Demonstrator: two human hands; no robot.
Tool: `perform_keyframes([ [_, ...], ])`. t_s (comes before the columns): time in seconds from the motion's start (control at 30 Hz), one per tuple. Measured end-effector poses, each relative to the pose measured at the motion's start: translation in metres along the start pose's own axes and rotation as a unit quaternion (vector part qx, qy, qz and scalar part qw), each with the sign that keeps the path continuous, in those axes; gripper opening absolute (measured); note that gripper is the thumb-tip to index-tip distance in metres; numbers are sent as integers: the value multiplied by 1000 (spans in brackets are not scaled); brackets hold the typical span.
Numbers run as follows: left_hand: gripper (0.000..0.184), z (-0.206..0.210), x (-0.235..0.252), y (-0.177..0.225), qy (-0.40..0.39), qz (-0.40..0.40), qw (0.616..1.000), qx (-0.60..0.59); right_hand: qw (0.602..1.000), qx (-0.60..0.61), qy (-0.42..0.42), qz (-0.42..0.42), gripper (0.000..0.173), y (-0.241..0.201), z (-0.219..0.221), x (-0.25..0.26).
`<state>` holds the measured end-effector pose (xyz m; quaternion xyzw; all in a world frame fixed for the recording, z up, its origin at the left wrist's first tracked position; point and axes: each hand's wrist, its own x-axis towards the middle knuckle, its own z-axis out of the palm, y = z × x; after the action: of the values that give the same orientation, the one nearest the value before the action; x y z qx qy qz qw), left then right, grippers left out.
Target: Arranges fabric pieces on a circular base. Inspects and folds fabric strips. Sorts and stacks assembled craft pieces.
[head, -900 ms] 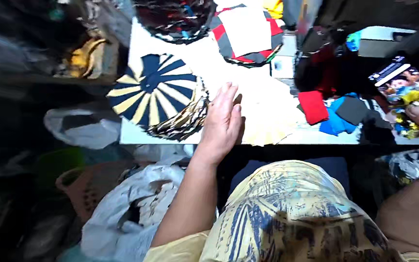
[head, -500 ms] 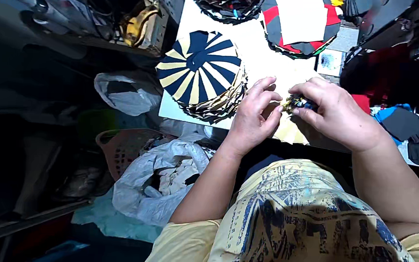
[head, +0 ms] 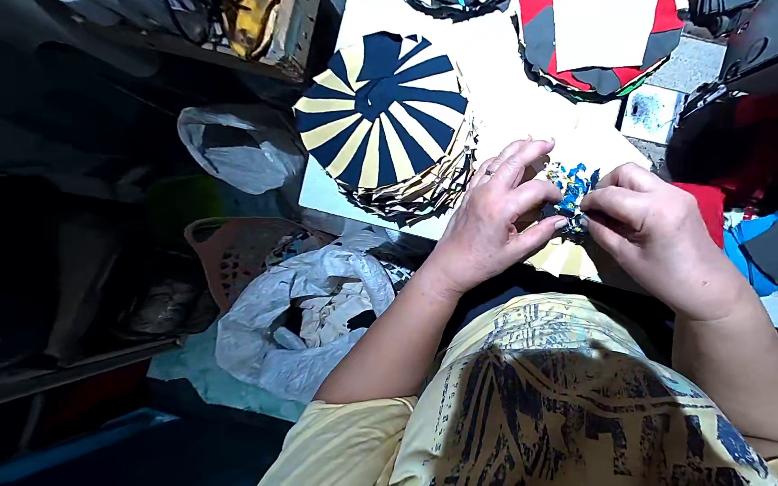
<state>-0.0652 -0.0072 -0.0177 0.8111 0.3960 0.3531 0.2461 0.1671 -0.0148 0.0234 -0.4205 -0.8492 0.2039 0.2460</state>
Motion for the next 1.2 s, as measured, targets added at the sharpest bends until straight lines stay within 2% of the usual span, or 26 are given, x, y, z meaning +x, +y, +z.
perform_keyframes([
  [0.23,11,-2,0,-2,-8,16,1000,-14,999,-5,41,30,11,13,-15,-2],
  [0.43,12,0,1,-7,-3,34,999,-13,996,-71,12,53,18,12,-13,-7],
  [0.57,12,0,1,-7,-10,54,998,-18,998,-53,33,11,24,3,-14,-1],
  [0.7,11,-1,0,-7,-5,67,997,-25,998,-61,-8,-19,25,6,0,7],
  [0.8,11,-1,-1,-7,-2,65,998,-23,997,-70,11,-28,16,11,5,13],
  [0.93,12,-1,-1,-7,-4,54,998,-11,996,-73,50,-20,16,10,1,20],
  [1.1,18,1,0,-6,18,25,1000,-7,995,-103,9,3,13,13,5,27],
  [1.2,15,4,0,-5,50,-4,999,-11,996,-85,22,-8,15,11,3,30],
])
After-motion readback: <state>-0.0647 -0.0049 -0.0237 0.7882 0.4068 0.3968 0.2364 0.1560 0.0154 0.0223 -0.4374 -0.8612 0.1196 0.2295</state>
